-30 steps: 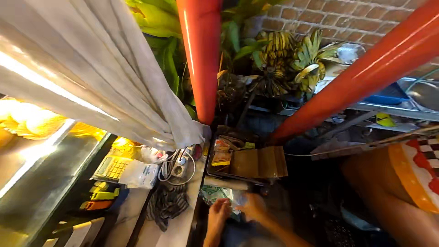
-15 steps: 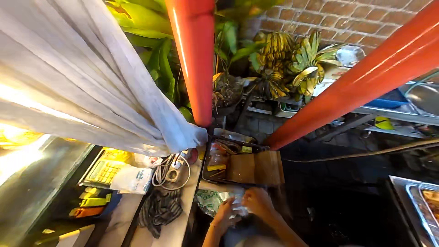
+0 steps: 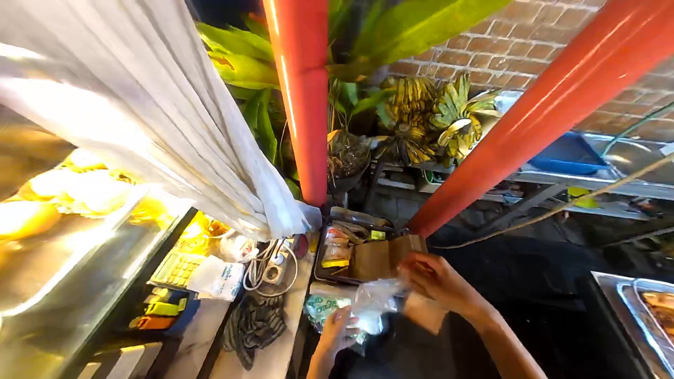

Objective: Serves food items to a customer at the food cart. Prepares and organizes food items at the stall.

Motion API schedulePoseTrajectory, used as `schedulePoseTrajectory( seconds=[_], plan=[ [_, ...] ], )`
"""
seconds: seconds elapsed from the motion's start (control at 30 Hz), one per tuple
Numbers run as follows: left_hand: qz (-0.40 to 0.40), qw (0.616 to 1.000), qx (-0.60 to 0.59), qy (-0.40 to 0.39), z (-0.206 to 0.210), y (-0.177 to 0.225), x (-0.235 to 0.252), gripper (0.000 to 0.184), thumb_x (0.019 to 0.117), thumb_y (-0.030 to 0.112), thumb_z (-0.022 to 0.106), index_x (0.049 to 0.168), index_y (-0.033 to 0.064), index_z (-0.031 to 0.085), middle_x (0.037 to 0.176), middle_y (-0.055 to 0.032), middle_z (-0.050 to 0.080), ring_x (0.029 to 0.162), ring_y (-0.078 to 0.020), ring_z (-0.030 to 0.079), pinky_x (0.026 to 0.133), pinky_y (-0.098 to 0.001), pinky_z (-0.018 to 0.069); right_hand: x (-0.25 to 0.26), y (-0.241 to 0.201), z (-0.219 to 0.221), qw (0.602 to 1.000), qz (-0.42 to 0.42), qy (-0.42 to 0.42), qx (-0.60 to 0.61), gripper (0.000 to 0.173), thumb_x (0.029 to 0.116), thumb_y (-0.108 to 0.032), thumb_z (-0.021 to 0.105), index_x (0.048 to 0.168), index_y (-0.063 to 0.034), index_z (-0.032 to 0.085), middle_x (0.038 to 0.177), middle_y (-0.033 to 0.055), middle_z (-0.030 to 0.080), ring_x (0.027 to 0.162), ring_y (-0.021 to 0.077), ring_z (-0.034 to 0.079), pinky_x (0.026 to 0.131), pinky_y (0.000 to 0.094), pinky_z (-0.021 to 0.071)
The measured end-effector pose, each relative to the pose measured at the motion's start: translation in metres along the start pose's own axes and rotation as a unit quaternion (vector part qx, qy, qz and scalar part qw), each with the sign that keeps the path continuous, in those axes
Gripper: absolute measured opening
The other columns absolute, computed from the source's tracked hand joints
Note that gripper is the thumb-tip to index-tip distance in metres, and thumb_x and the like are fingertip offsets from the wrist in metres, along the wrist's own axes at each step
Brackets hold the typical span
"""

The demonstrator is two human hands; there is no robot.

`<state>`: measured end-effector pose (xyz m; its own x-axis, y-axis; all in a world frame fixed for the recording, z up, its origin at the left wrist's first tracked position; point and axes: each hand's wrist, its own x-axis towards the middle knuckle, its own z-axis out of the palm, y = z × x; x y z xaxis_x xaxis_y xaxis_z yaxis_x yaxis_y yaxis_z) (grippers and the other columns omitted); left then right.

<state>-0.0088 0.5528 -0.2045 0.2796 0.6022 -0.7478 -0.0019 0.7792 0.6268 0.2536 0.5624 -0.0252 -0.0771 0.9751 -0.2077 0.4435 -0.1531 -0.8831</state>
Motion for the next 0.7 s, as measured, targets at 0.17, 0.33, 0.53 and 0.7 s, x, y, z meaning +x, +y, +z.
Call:
schedulePoseTrajectory(
  seconds=[0.17, 0.33, 0.53, 0.7],
  plan=[
    [0.464, 0.882, 0.078, 0.014, -0.018, 0.048, -0.084, 0.053, 0.1001, 0.033, 0.063, 0.140, -0.0016, 0.055, 0.141, -0.0155, 0.060, 0.132, -0.0253, 0.057, 0.109, -0.0451, 0.0502, -0.015, -0.027, 0.016, 0.973, -0.148, -0.176, 0.036, 0.022, 0.1038, -0.023, 0.060, 0.114, -0.0058, 0.069, 0.098, 0.0023, 0.071, 0.082, 0.0053, 0.065, 0.074, 0.0246, 0.0558],
    [0.456, 0.850, 0.260, -0.031, -0.009, 0.074, -0.177, 0.022, 0.0902, 0.014, 0.076, 0.107, -0.0003, 0.075, 0.100, -0.0086, 0.076, 0.093, -0.0133, 0.073, 0.087, -0.0357, 0.0612, 0.007, -0.065, 0.060, 0.914, -0.239, -0.317, 0.081, 0.022, 0.1056, -0.019, 0.056, 0.113, -0.0022, 0.067, 0.096, 0.0046, 0.069, 0.074, 0.0049, 0.061, 0.066, 0.0231, 0.0535],
    [0.455, 0.845, 0.122, 0.253, -0.001, 0.008, -0.202, 0.012, 0.0899, 0.008, 0.074, 0.098, -0.0020, 0.075, 0.090, -0.0065, 0.074, 0.082, -0.0103, 0.071, 0.079, -0.0315, 0.0613, 0.020, -0.070, 0.102, 0.948, -0.206, -0.242, 0.032, 0.050, 0.0962, -0.035, 0.072, 0.136, -0.0081, 0.060, 0.090, 0.0066, 0.069, 0.072, 0.0144, 0.065, 0.067, 0.0354, 0.0585],
    [0.409, 0.740, -0.017, 0.533, 0.062, -0.046, -0.204, 0.013, 0.0865, 0.006, 0.076, 0.091, -0.0056, 0.071, 0.082, -0.0029, 0.071, 0.078, -0.0042, 0.068, 0.076, -0.0260, 0.0598, -0.029, -0.031, 0.119, 0.886, -0.241, -0.396, 0.011, 0.070, 0.0853, -0.036, 0.084, 0.140, -0.0048, 0.053, 0.092, 0.0090, 0.075, 0.077, 0.0209, 0.073, 0.074, 0.0436, 0.0619]
  ],
)
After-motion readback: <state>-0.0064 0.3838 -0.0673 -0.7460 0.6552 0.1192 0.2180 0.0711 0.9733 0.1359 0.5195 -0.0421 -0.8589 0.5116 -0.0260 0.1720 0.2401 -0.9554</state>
